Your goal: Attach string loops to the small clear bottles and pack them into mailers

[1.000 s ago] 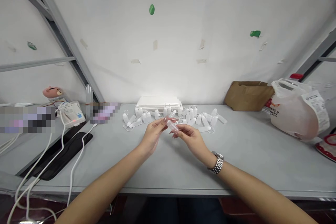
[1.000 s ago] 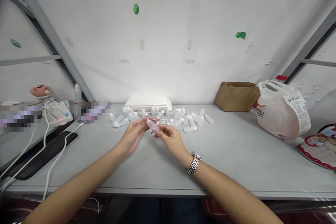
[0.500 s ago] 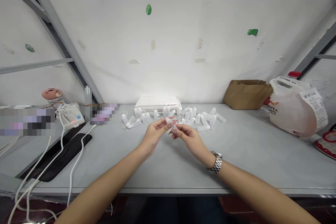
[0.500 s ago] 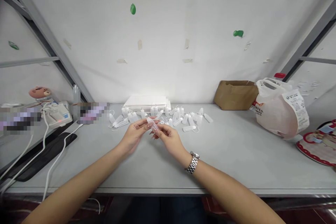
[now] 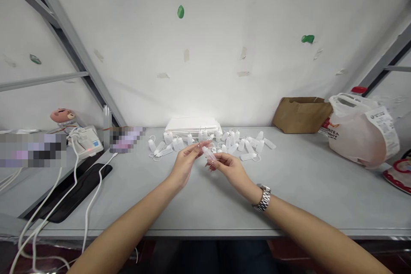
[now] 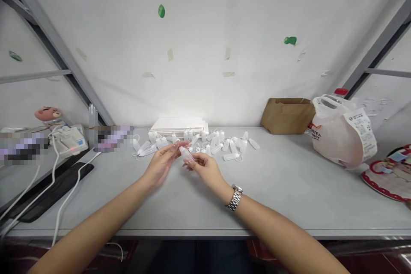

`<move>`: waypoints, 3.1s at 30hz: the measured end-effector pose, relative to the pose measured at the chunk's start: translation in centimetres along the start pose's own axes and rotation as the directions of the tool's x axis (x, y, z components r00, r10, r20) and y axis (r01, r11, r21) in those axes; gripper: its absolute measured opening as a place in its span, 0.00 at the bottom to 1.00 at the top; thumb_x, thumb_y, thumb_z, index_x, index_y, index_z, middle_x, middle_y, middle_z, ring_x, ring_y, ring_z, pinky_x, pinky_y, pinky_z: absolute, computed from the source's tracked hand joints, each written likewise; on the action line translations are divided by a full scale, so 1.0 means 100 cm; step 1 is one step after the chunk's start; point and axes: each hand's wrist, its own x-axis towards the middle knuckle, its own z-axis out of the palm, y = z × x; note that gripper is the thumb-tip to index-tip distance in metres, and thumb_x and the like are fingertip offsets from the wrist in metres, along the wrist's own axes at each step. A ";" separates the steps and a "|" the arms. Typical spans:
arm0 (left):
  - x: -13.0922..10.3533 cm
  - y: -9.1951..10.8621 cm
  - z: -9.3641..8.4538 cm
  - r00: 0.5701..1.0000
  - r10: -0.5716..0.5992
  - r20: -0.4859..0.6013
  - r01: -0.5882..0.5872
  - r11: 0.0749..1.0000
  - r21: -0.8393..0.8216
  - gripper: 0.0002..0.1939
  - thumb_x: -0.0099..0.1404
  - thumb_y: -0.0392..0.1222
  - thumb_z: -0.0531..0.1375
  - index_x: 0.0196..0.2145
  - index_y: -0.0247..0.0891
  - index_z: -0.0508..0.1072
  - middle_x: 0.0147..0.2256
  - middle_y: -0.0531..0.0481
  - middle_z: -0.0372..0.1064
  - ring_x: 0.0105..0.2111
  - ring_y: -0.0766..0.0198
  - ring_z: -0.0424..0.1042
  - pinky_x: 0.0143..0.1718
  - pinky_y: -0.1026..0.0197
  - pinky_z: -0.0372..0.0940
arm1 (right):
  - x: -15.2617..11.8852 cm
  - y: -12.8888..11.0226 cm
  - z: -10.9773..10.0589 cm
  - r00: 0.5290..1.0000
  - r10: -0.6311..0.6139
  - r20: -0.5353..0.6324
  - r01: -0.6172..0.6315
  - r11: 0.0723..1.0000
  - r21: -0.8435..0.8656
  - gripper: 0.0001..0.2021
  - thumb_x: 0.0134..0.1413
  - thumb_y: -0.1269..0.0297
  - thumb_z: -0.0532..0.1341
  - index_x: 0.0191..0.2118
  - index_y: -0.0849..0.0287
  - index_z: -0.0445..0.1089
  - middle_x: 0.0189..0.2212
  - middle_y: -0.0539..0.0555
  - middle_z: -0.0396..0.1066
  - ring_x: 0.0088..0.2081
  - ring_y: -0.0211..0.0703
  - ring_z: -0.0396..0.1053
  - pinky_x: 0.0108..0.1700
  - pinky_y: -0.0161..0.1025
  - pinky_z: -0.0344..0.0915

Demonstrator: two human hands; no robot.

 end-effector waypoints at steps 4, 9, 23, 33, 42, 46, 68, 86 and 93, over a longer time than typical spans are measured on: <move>0.000 0.003 0.000 0.998 0.002 0.058 -0.006 0.998 0.063 0.16 0.58 0.49 0.56 0.37 0.36 0.75 0.45 0.44 0.70 0.48 0.53 0.65 0.51 0.52 0.54 | -0.001 0.001 -0.002 0.994 0.008 0.112 -0.028 0.983 0.183 0.12 0.46 0.57 0.62 0.33 0.61 0.72 0.27 0.53 0.71 0.29 0.37 0.66 0.39 0.40 0.63; 0.003 0.005 -0.005 0.997 0.066 0.050 -0.076 0.967 0.242 0.16 0.57 0.49 0.57 0.40 0.38 0.74 0.42 0.46 0.72 0.47 0.55 0.66 0.51 0.52 0.55 | 0.000 -0.002 -0.010 0.970 0.048 0.236 -0.145 0.899 0.414 0.11 0.50 0.58 0.60 0.31 0.62 0.73 0.27 0.53 0.70 0.29 0.35 0.66 0.39 0.37 0.63; 0.002 0.008 -0.010 0.968 0.170 0.186 -0.243 0.826 0.509 0.10 0.57 0.47 0.57 0.32 0.38 0.72 0.36 0.48 0.69 0.41 0.59 0.66 0.45 0.59 0.58 | 0.000 -0.001 -0.016 0.878 0.121 0.462 -0.369 0.786 0.496 0.10 0.53 0.62 0.58 0.34 0.65 0.71 0.27 0.54 0.68 0.28 0.35 0.65 0.33 0.33 0.61; 0.002 0.010 -0.018 0.851 0.330 0.409 -0.516 0.370 0.773 0.13 0.63 0.35 0.45 0.31 0.40 0.69 0.21 0.52 0.66 0.26 0.63 0.64 0.37 0.59 0.57 | 0.000 -0.002 -0.011 0.962 0.152 0.227 -0.251 0.818 0.517 0.08 0.48 0.63 0.63 0.26 0.64 0.70 0.25 0.53 0.69 0.26 0.32 0.65 0.34 0.33 0.63; -0.004 0.011 -0.016 0.814 0.336 0.473 -0.570 0.314 0.759 0.14 0.59 0.31 0.45 0.28 0.40 0.69 0.21 0.52 0.65 0.25 0.64 0.62 0.34 0.60 0.57 | -0.007 -0.014 -0.005 0.994 -0.112 0.020 0.112 0.994 0.004 0.14 0.50 0.55 0.59 0.25 0.61 0.71 0.23 0.52 0.69 0.26 0.37 0.65 0.34 0.38 0.64; -0.008 0.014 -0.013 0.850 0.307 0.429 -0.526 0.432 0.733 0.15 0.60 0.31 0.44 0.28 0.40 0.68 0.21 0.53 0.65 0.27 0.64 0.64 0.36 0.61 0.57 | -0.011 -0.019 -0.006 0.970 -0.242 -0.017 0.227 0.931 -0.284 0.13 0.54 0.56 0.55 0.28 0.58 0.70 0.24 0.52 0.69 0.29 0.40 0.66 0.36 0.39 0.63; -0.003 0.010 -0.013 0.857 0.246 0.453 -0.515 0.404 0.756 0.15 0.58 0.30 0.45 0.25 0.40 0.69 0.18 0.55 0.61 0.22 0.66 0.60 0.32 0.63 0.56 | 0.004 -0.003 -0.016 0.937 0.182 0.299 -0.326 0.765 0.555 0.07 0.47 0.65 0.62 0.25 0.62 0.65 0.17 0.46 0.58 0.21 0.31 0.53 0.28 0.34 0.55; -0.009 0.024 -0.004 0.965 0.216 0.147 -0.261 0.810 0.525 0.14 0.58 0.43 0.57 0.44 0.46 0.71 0.46 0.52 0.69 0.49 0.58 0.64 0.50 0.57 0.57 | -0.002 -0.017 -0.010 0.984 -0.106 0.144 0.090 0.989 0.113 0.10 0.51 0.58 0.59 0.33 0.59 0.71 0.26 0.51 0.68 0.29 0.36 0.65 0.37 0.38 0.62; -0.011 0.019 0.006 0.984 0.163 0.073 -0.177 0.948 0.265 0.09 0.56 0.42 0.59 0.36 0.39 0.72 0.39 0.47 0.73 0.41 0.57 0.71 0.43 0.57 0.64 | -0.009 -0.007 -0.004 0.968 -0.244 -0.053 0.239 0.968 -0.079 0.09 0.50 0.60 0.61 0.38 0.56 0.68 0.29 0.50 0.70 0.31 0.39 0.68 0.38 0.41 0.64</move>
